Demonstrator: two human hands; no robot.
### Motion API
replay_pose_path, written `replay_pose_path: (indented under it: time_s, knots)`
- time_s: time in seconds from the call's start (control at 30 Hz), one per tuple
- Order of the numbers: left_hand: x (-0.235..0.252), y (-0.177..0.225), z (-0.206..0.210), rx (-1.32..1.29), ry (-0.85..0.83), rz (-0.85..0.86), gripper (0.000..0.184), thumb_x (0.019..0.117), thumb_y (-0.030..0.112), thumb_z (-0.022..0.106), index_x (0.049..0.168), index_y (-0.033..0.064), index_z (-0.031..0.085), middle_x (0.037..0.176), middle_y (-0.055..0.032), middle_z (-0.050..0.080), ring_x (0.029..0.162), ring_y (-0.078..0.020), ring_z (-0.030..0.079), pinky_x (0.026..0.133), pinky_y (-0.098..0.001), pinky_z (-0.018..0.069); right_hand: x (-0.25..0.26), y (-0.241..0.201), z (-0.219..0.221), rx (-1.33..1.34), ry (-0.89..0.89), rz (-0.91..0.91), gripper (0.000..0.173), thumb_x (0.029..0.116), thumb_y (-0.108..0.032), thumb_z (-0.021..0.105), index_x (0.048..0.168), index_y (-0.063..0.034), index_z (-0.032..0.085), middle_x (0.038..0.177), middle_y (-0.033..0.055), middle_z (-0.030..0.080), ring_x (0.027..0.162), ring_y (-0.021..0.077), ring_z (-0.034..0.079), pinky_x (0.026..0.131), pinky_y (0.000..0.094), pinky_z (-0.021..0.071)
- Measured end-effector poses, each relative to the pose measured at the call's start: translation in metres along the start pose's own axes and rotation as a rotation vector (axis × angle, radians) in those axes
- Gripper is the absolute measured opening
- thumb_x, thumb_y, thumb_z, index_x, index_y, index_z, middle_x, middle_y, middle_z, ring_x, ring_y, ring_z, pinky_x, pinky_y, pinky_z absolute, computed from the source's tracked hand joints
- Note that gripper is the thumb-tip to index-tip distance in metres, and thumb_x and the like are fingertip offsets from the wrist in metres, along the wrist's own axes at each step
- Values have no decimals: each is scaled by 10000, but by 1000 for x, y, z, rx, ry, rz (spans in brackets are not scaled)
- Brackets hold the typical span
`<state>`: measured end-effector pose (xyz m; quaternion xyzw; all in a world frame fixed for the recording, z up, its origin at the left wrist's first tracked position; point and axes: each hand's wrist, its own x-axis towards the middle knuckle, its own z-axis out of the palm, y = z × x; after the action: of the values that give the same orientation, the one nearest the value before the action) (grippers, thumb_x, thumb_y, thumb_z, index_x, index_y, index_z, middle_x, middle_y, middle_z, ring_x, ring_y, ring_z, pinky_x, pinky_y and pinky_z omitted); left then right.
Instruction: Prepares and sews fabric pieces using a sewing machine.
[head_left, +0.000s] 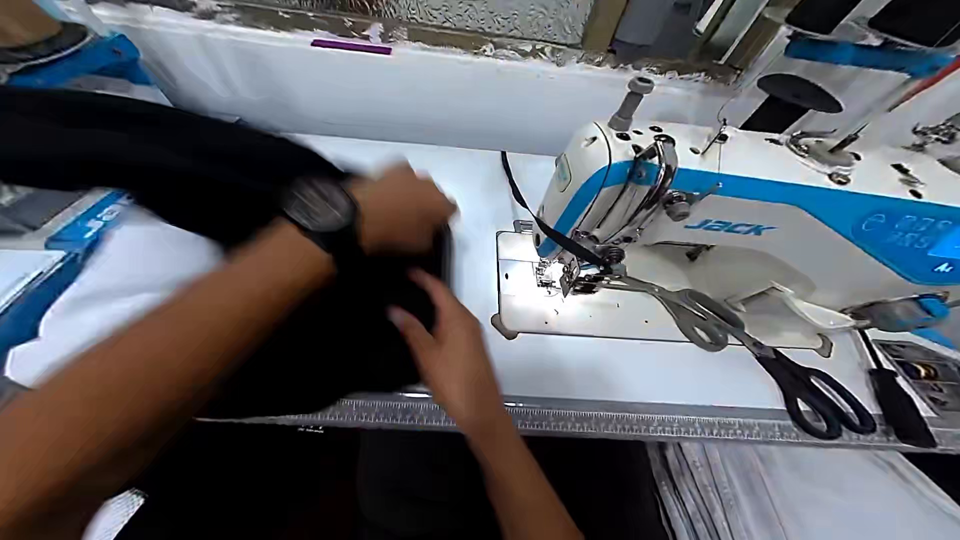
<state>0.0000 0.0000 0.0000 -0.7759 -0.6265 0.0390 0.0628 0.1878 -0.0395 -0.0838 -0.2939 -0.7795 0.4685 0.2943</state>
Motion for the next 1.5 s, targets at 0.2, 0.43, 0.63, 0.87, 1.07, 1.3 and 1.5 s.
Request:
replay_pose_path:
  time_s: [0.2,0.43,0.63,0.87,1.07,1.3,1.5]
  knots:
    - [45,43,100,-436,406,101,391,843,42,755,1225,28,677,1296,-204,636,1266,-391,579,1071,-580,469,-11,48,-66,-490,-83,343,552,904,-401,782,1425,-297,633,899,77,747,779,261,702,702,513,569]
    - [-13,61,109,-276,304,33,376,1068,354,475,1255,170,744,1333,-4,696,1269,-235,633,1029,-456,533,6,55,-81,-430,-251,300,415,972,-358,702,1385,-379,661,961,14,759,826,191,704,725,462,571]
    - [21,63,123,-424,346,50,411,1051,400,502,1335,180,701,1388,27,663,1217,-259,618,958,-464,530,-1,80,-116,-318,-173,207,389,964,-311,731,1351,-312,693,1125,-34,752,933,128,709,789,432,590]
    - [39,41,102,-376,303,-32,827,813,600,750,1382,21,593,1511,-257,460,1326,-498,464,1006,-681,416,-2,75,-96,-144,-149,49,236,1013,-252,655,1239,-227,720,1088,-55,728,920,73,686,779,343,583]
    - [76,-9,72,-852,-36,421,216,802,177,765,1005,102,753,997,19,746,949,-68,690,835,-283,582,0,70,-79,244,-184,222,226,1032,-196,617,1241,-197,704,1135,-23,715,925,113,681,766,346,578]
    - [56,15,96,-1688,-407,239,218,977,4,569,1174,91,609,973,-7,733,865,-64,711,780,-241,609,-12,77,-86,140,-209,209,228,998,-270,675,1210,-252,757,1087,-78,737,987,38,683,864,293,580]
    - [43,29,80,-1577,-261,-145,247,997,72,628,1242,80,594,1002,-42,734,854,-97,719,763,-260,612,-21,87,-97,-15,-104,192,265,998,-287,662,1252,-272,734,1138,-94,736,1035,21,680,890,287,578]
